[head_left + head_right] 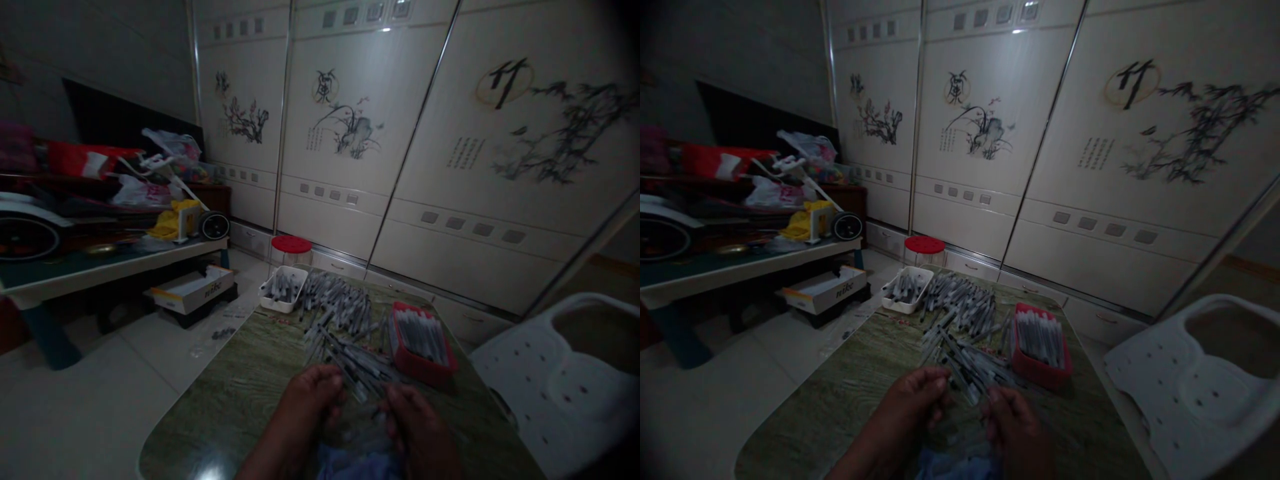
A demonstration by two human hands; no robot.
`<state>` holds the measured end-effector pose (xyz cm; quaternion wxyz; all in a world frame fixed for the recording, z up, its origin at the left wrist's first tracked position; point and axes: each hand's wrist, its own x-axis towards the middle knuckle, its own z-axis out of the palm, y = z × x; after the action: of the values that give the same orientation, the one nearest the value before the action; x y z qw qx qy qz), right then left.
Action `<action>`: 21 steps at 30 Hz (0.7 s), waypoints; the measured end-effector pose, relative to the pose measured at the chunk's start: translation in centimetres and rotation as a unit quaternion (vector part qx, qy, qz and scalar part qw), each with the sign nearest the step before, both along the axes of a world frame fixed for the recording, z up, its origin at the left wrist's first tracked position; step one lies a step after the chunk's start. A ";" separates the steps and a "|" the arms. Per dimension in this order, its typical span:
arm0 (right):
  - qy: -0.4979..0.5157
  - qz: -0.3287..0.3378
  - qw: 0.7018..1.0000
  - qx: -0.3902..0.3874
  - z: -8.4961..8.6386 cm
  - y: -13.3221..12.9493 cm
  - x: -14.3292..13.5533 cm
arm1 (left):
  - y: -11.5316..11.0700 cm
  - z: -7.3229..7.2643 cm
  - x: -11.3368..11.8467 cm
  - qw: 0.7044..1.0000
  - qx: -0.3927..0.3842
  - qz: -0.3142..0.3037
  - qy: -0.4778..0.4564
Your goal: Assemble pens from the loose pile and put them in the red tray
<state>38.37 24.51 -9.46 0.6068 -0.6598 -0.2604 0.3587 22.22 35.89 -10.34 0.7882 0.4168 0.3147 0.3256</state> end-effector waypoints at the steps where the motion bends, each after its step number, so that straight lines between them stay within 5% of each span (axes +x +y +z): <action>1: 0.022 -0.026 0.999 0.017 0.0 -0.4 0.5 | 0.0 -0.2 0.0 0.999 0.037 0.002 0.027; 4: 0.053 -0.077 0.995 0.041 0.0 -1.5 2.3 | -0.1 -0.2 -0.3 0.967 0.206 0.004 0.152; 7: 0.049 -0.107 0.993 0.030 -0.5 -2.6 4.2 | -0.4 0.3 -0.8 0.885 0.370 -0.030 0.279; 13: 0.050 -0.141 0.988 0.048 -1.5 -3.2 6.7 | -0.9 0.9 0.2 0.752 0.501 -0.113 0.413; 17: 0.052 -0.145 0.987 0.036 -1.5 -3.4 7.0 | -1.0 0.5 1.0 0.719 0.517 -0.119 0.449; 21: 0.009 -0.132 0.991 0.030 -1.5 -3.7 6.9 | -1.0 0.3 0.9 0.728 0.515 -0.108 0.440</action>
<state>45.31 20.85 -10.97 0.6708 -0.6663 -0.1763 0.2739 23.11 34.87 -10.05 0.2556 0.8866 0.3627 0.1305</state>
